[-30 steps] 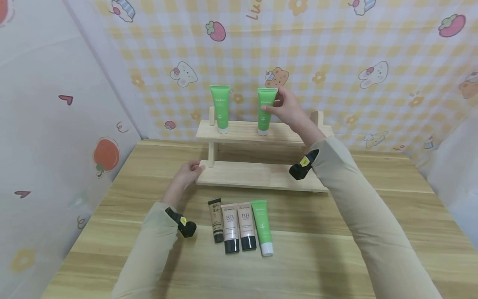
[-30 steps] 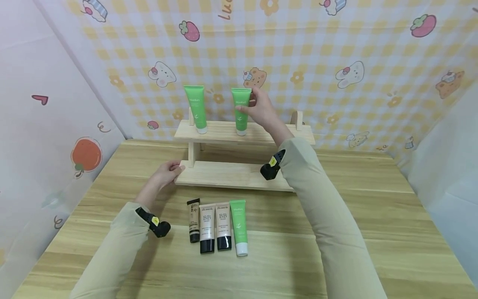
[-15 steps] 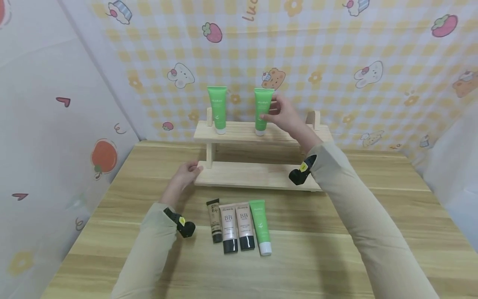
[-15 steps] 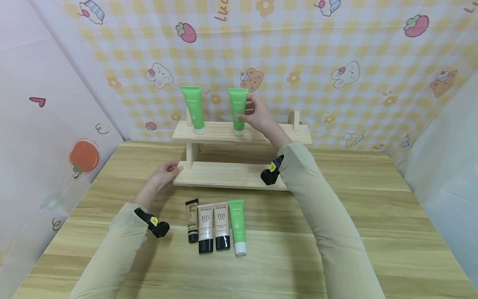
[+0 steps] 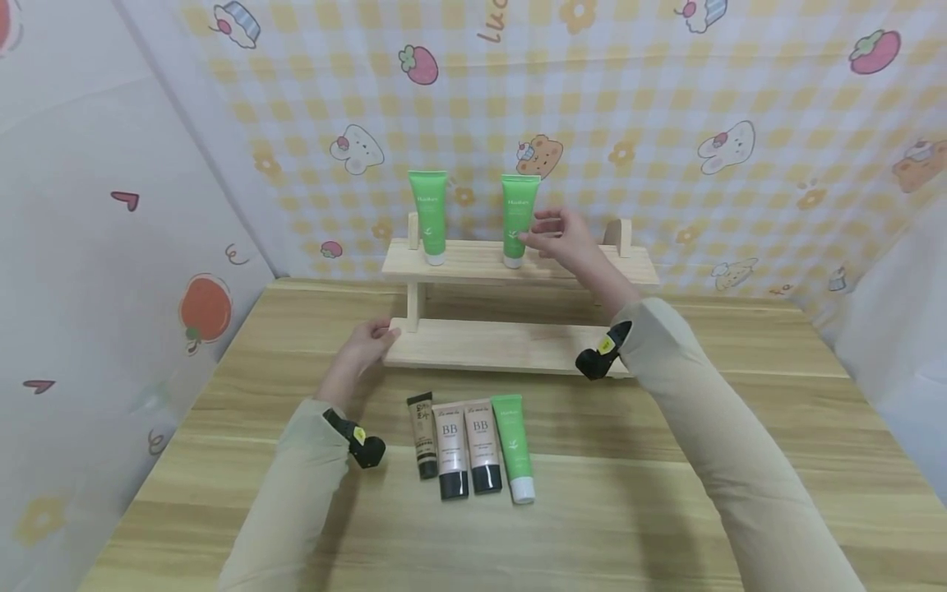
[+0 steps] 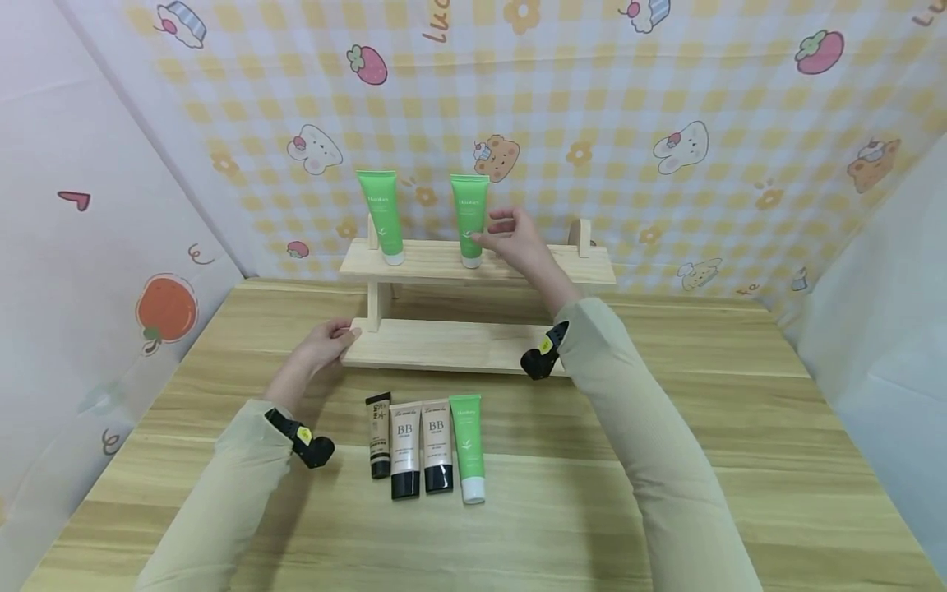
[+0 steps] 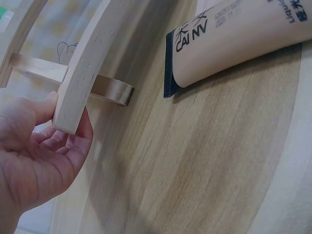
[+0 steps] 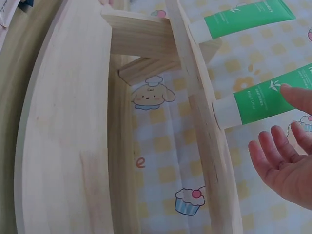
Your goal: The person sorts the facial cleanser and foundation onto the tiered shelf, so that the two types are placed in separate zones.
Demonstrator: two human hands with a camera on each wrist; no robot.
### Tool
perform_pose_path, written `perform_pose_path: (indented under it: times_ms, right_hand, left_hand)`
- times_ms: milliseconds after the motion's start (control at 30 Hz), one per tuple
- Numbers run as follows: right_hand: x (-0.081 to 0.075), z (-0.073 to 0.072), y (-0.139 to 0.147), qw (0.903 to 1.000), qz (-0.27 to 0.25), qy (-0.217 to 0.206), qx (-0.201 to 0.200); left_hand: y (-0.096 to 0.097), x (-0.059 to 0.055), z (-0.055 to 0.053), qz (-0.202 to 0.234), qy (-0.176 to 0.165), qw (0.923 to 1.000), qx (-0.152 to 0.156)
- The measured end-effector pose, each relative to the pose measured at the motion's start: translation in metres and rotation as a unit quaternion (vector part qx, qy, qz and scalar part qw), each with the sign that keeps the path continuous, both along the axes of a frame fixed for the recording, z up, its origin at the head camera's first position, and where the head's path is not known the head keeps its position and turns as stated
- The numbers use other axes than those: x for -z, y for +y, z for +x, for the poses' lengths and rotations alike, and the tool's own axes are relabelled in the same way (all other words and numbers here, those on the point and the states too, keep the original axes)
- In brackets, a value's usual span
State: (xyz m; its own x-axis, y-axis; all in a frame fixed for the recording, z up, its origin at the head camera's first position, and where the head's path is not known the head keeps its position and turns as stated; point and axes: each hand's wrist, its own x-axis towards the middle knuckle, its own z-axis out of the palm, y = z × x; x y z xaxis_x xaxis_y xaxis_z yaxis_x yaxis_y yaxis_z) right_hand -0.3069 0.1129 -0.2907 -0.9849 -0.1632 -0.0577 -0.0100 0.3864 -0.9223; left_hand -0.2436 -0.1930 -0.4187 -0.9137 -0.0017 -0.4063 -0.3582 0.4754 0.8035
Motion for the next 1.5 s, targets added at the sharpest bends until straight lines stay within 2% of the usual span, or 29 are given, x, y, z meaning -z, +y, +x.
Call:
perform_pose_path:
  times_ms: [167,333,600,833,1200,1500]
  right_hand:
    - [0.004,0.004,0.000,0.9992,0.009,-0.039,0.006]
    - [0.009,0.007,-0.001,0.9980,0.018,-0.060,-0.003]
    - [0.021,0.015,0.001,0.9976,0.015,-0.063,-0.022]
    - [0.029,0.027,0.000,0.9958,0.027,-0.069,-0.053]
    - [0.051,0.050,0.004,0.9807,0.049,-0.138,-0.129]
    - [0.069,0.061,0.003,0.9705,0.090,-0.144,-0.171]
  left_hand:
    - [-0.001,0.000,-0.001,0.006,0.000,1.0000,-0.002]
    - [-0.001,-0.001,0.000,0.003,0.004,1.0000,0.000]
    - [0.000,0.002,-0.004,0.014,0.001,0.9999,-0.001]
    - [0.001,0.001,-0.002,0.019,0.000,0.9998,0.000]
    - [0.001,-0.001,0.000,0.019,0.000,0.9998,0.002]
    - [0.000,0.001,0.000,0.022,0.004,0.9997,0.008]
